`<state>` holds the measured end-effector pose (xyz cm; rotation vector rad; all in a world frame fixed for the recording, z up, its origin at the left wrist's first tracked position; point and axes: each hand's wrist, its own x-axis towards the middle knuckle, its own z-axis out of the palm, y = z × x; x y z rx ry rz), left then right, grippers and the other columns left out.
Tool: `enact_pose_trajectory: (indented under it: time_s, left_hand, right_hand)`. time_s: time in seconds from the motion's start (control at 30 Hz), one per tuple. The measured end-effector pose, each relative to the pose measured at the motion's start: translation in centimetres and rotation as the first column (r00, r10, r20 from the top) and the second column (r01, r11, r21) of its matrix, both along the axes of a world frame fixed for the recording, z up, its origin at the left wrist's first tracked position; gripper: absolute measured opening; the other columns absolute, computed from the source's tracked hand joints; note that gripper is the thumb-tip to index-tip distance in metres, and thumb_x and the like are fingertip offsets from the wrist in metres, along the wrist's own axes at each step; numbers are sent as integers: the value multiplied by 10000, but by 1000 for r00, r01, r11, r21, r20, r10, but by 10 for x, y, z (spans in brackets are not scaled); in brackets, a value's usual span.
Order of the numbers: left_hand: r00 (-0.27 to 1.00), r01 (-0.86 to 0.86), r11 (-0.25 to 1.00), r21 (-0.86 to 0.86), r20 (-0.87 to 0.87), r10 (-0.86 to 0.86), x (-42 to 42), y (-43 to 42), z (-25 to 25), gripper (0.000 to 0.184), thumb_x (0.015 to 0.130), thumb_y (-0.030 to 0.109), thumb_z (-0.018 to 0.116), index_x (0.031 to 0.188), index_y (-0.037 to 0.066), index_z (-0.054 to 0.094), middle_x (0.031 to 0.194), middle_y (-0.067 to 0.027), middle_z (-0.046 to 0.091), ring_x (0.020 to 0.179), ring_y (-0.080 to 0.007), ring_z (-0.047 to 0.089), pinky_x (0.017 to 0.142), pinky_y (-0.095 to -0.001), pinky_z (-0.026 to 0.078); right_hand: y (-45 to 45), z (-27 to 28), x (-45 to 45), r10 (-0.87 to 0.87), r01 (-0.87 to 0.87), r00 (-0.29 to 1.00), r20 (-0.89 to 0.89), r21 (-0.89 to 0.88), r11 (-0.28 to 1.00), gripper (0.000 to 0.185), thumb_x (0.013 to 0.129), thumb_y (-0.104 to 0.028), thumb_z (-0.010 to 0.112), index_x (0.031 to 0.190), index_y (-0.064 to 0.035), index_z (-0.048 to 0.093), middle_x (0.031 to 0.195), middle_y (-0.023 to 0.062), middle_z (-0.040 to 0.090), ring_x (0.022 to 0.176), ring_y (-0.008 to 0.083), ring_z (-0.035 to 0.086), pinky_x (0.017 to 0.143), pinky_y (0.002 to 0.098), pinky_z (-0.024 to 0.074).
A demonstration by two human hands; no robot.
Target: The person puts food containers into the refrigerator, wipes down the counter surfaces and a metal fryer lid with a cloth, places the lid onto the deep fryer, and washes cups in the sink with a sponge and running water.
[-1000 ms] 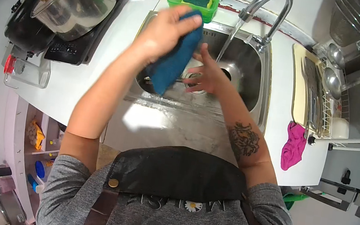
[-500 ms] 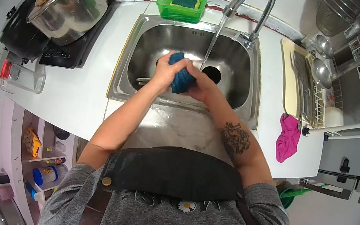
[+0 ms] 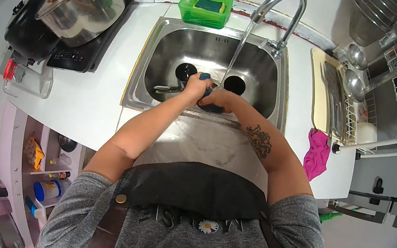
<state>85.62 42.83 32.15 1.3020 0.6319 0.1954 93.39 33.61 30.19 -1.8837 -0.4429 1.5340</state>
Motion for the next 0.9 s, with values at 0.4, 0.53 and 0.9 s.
enact_pose_trajectory:
  time_s: [0.4, 0.53, 0.9]
  left_hand:
    - [914, 403, 873, 274, -64, -401, 16, 68, 73, 338, 855, 347, 509, 1094, 108, 495, 1083, -12, 511, 1022, -141, 444, 881, -362, 329]
    - [903, 422, 805, 418, -109, -416, 41, 103, 82, 298, 841, 310, 547, 1013, 67, 548, 978, -24, 561, 896, -118, 511, 780, -276, 400]
    - [969, -245, 64, 967, 244, 26, 118, 185, 138, 255, 820, 166, 503, 1040, 56, 572, 1120, -163, 517, 941, -310, 533, 840, -361, 416]
  right_hand:
    - [-179, 127, 54, -406, 210, 636, 656, 359, 910, 440, 523, -182, 696, 894, 31, 592, 735, 97, 605, 660, 141, 560, 645, 290, 461]
    - [-226, 138, 62, -102, 311, 410, 907, -34, 950, 598, 522, -266, 763, 1002, 18, 550, 845, 180, 616, 806, 279, 598, 759, 335, 452]
    - [126, 138, 69, -488, -284, 162, 858, 514, 810, 191, 773, -173, 511, 835, -15, 599, 892, 211, 528, 859, 393, 512, 755, 441, 422]
